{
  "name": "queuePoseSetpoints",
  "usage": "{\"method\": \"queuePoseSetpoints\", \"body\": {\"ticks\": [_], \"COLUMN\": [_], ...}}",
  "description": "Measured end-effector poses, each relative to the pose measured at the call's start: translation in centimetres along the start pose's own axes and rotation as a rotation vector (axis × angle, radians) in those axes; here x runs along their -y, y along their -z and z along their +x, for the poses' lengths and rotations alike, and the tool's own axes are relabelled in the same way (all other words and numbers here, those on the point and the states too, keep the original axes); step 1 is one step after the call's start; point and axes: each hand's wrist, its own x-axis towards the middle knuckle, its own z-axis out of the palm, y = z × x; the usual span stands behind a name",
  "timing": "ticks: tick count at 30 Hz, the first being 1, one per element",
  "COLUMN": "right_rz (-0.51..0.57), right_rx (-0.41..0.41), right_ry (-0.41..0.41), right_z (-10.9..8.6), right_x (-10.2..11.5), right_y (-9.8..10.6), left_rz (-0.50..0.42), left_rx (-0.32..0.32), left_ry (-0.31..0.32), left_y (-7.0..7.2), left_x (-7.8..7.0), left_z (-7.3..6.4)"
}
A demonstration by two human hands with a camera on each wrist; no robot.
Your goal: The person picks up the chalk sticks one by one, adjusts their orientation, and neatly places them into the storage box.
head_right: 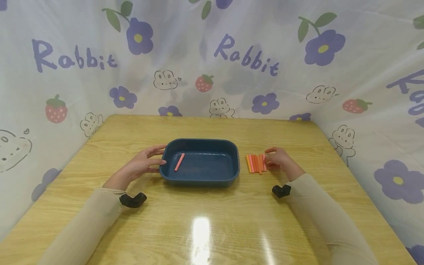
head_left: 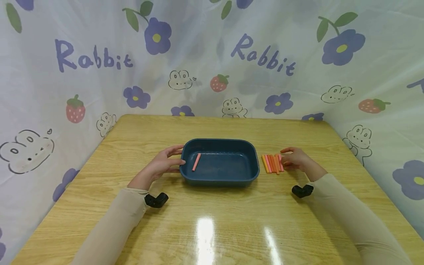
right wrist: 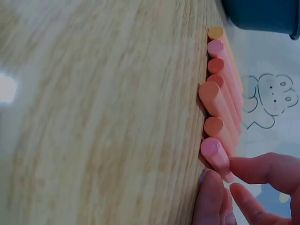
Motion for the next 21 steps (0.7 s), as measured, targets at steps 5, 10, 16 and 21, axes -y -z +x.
{"method": "queuePoseSetpoints", "body": {"ticks": [5,10,16,21], "right_rz": [-0.026,-0.077,-0.108,-0.123], "right_rx": [0.003,-0.004,-0.023,-0.046], "right_ry": [0.004,0.009,0.022,0.043], "right_z": [0.36,0.44,0.53,0.51], "right_x": [-0.15,-0.15,0.02,0.08], "right_y": [-0.02,-0.18,-0.43,-0.45], "left_rz": [-0.002,-0.002,-0.004,0.0], "left_rx": [0.0,-0.004,-0.009,-0.007], "left_ry": [-0.001,0.005,0.009,0.003], "left_y": [0.05,-0.02,-0.04,0.06], "left_x": [0.09,0.06,0.06,0.14], "left_z": [0.02,-0.02,-0.06,0.04]}}
